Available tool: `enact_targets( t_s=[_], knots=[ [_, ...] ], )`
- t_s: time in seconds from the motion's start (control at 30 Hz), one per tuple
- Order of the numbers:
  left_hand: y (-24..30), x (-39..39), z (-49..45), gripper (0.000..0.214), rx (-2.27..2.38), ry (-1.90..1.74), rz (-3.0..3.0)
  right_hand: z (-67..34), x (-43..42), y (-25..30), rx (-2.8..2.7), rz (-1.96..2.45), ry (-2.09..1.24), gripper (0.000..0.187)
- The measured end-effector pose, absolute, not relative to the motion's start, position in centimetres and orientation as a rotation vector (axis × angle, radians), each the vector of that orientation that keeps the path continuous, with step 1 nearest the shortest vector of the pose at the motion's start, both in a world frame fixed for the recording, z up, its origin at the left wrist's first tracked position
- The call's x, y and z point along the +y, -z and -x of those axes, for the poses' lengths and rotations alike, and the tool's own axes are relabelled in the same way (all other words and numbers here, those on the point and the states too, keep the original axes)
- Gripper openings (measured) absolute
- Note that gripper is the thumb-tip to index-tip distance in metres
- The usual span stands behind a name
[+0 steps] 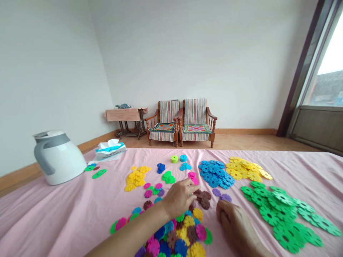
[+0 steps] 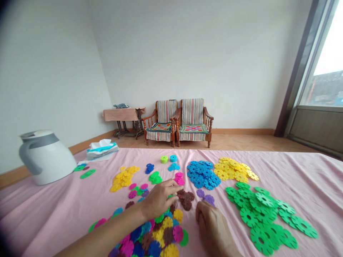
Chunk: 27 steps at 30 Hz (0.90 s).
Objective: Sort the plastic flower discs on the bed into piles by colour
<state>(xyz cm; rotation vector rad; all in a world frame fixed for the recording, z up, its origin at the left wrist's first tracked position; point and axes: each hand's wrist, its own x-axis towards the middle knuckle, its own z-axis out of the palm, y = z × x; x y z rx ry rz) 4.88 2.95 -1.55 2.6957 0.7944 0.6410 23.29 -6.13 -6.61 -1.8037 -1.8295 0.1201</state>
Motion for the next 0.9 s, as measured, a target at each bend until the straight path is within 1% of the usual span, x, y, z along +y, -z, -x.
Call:
enact_targets(
  t_s=[0.13, 0.27, 0.37, 0.5, 0.67, 0.9],
  knots=[
    [0.7, 4.5, -2.1, 0.025, 0.912, -0.751, -2.575, -23.2, -6.2, 6.3, -1.813, 1.826, -0.164, 0.023],
    [0.7, 6.3, 0.9, 0.021, 1.095, -0.729, -2.488, -23.3, -6.2, 6.2, -1.818, 1.838, -0.185, 0.023],
    [1.3, 6.8, 2.1, 0.022, 1.145, -0.702, -2.471, -23.4, -6.1, 6.4, -1.818, 1.837, -0.205, 0.023],
    [2.0, 6.3, 1.5, 0.029, 1.106, -0.608, -2.497, -23.4, -6.1, 6.5, -1.804, 1.824, -0.224, 0.022],
    [2.5, 5.9, 0.2, 0.018, 1.088, -0.558, -2.573, -23.3, -6.2, 6.3, -1.804, 1.827, -0.213, 0.023],
    [3.0, 6.5, 0.3, 0.021, 1.084, -0.616, -2.340, -23.3, -6.1, 6.3, -1.807, 1.838, -0.218, 0.023]
  ],
)
